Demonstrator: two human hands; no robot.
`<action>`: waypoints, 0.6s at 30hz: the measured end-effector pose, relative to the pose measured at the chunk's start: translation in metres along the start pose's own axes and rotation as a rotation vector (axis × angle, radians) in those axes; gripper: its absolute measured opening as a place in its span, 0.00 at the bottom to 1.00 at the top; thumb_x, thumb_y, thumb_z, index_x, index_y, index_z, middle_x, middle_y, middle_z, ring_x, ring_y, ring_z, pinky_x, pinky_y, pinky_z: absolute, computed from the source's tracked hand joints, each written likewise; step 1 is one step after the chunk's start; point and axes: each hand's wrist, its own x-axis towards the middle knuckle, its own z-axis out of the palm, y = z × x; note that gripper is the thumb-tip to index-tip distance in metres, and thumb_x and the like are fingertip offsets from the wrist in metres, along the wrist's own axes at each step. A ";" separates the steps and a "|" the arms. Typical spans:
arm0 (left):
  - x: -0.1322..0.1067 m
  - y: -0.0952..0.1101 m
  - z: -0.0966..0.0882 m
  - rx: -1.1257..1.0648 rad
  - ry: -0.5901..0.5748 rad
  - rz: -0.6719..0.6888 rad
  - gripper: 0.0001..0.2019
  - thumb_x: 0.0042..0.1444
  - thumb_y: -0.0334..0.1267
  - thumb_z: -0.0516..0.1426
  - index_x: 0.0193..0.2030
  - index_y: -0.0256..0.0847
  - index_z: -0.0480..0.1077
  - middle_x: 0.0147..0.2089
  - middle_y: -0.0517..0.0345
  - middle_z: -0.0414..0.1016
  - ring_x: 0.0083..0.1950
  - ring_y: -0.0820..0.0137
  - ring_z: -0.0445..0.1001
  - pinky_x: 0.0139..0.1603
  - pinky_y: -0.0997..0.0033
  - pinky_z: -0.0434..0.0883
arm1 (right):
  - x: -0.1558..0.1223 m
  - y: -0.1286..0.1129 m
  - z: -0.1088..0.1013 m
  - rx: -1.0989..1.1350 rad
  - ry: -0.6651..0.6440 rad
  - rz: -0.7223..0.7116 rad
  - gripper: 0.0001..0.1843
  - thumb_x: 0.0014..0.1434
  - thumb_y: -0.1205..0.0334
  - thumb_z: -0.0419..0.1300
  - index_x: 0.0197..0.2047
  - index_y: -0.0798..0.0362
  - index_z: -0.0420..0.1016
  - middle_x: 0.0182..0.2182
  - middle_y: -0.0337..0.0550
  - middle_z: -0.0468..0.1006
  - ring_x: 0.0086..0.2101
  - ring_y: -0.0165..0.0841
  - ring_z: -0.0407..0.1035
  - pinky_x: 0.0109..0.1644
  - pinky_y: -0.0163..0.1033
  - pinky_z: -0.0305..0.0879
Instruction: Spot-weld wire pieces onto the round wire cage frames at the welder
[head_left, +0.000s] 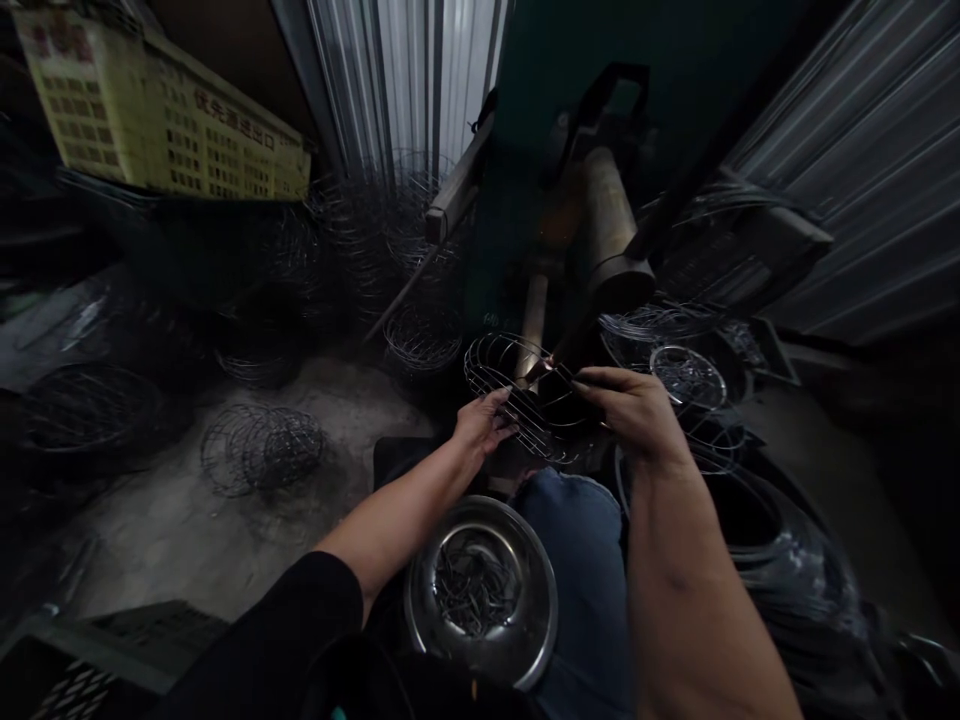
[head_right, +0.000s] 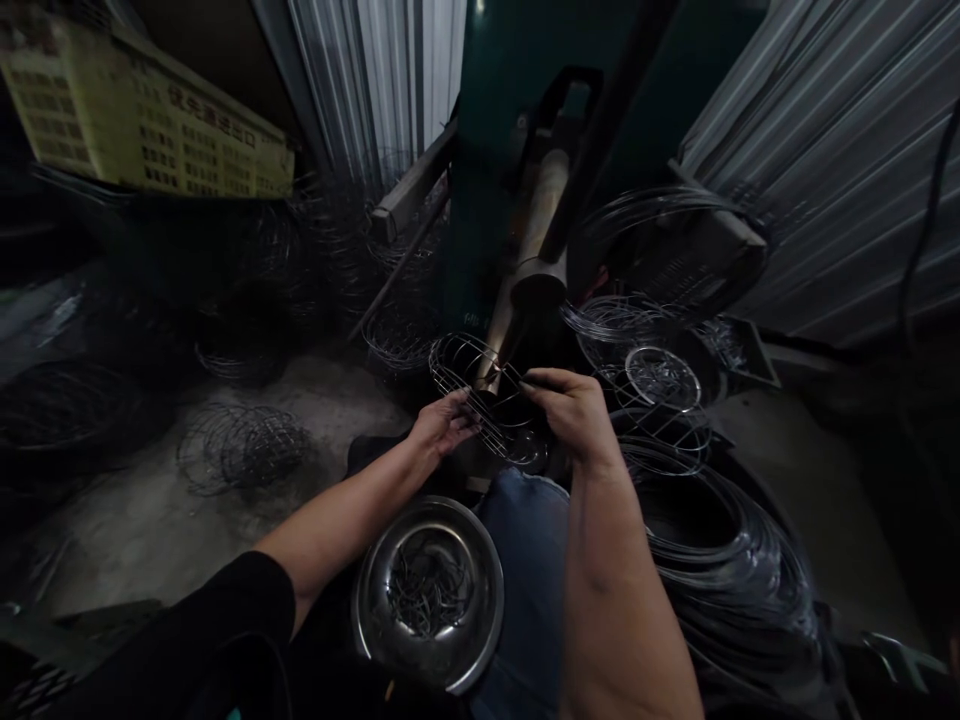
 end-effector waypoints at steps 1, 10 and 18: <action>0.000 0.000 0.000 -0.003 0.003 -0.002 0.18 0.38 0.40 0.70 0.34 0.38 0.70 0.25 0.61 0.69 0.29 0.69 0.73 0.39 0.60 0.74 | 0.002 -0.001 0.001 -0.005 -0.010 -0.002 0.24 0.28 0.47 0.77 0.28 0.54 0.83 0.23 0.42 0.79 0.24 0.32 0.70 0.29 0.38 0.66; 0.004 -0.008 -0.001 -0.059 -0.015 0.035 0.11 0.48 0.37 0.67 0.33 0.37 0.70 0.29 0.58 0.72 0.30 0.69 0.73 0.43 0.59 0.73 | 0.007 0.004 0.000 -0.008 0.006 0.004 0.21 0.29 0.50 0.77 0.27 0.53 0.83 0.23 0.40 0.78 0.25 0.33 0.70 0.30 0.38 0.67; 0.000 -0.014 0.001 -0.122 -0.038 0.016 0.06 0.51 0.34 0.63 0.36 0.38 0.71 0.30 0.58 0.72 0.32 0.68 0.74 0.43 0.59 0.73 | 0.000 -0.010 0.000 0.016 -0.053 0.087 0.25 0.25 0.48 0.78 0.28 0.51 0.82 0.22 0.41 0.78 0.23 0.34 0.70 0.25 0.39 0.65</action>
